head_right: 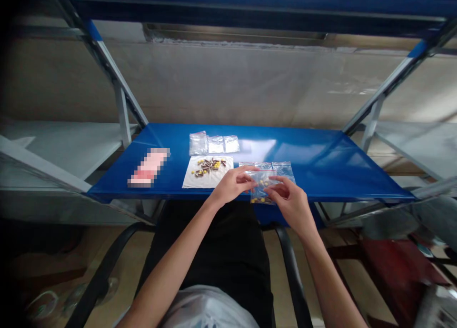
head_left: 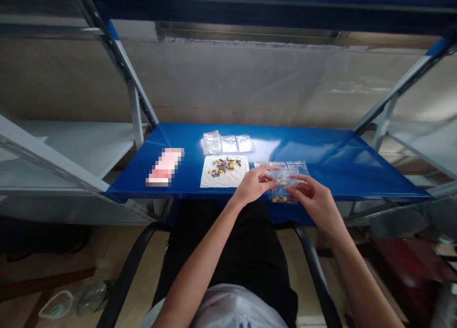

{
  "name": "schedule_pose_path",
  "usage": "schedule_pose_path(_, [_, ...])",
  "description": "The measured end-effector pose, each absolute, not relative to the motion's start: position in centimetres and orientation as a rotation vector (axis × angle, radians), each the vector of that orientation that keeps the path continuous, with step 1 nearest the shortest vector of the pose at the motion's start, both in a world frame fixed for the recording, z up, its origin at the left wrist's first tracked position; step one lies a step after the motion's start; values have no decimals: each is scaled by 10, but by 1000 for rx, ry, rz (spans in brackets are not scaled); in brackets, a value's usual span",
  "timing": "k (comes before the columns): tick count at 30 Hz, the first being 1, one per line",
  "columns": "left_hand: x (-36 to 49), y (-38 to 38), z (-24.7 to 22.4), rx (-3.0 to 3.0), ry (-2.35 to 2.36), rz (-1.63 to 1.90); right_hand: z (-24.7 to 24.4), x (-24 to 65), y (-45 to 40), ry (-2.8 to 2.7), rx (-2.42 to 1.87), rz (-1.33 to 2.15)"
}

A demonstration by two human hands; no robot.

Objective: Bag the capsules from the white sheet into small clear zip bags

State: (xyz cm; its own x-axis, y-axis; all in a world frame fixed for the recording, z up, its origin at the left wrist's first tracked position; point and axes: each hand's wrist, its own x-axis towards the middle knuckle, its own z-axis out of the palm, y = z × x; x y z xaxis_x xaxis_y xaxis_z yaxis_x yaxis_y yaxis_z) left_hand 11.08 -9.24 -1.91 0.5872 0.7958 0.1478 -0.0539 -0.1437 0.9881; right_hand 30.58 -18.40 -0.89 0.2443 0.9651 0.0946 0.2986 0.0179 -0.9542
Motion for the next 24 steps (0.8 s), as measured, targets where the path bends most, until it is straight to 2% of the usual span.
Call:
schedule_pose_path(7, [243,-51,-8,1861,791,760,-11,407,-162,-1146,-1735,219])
schedule_pose_path(11, [288,-35,-5,2105,889,669,-24,445,-142,-1197,-1876,67])
schedule_pose_path(18, [298,-55,-6,2487,1005,506,-48,463,-128,-1494,-2160,-70])
schedule_pose_path(24, [288,-59,-8,2502,996,426,-34,437,-139,-1574,-2422,-186])
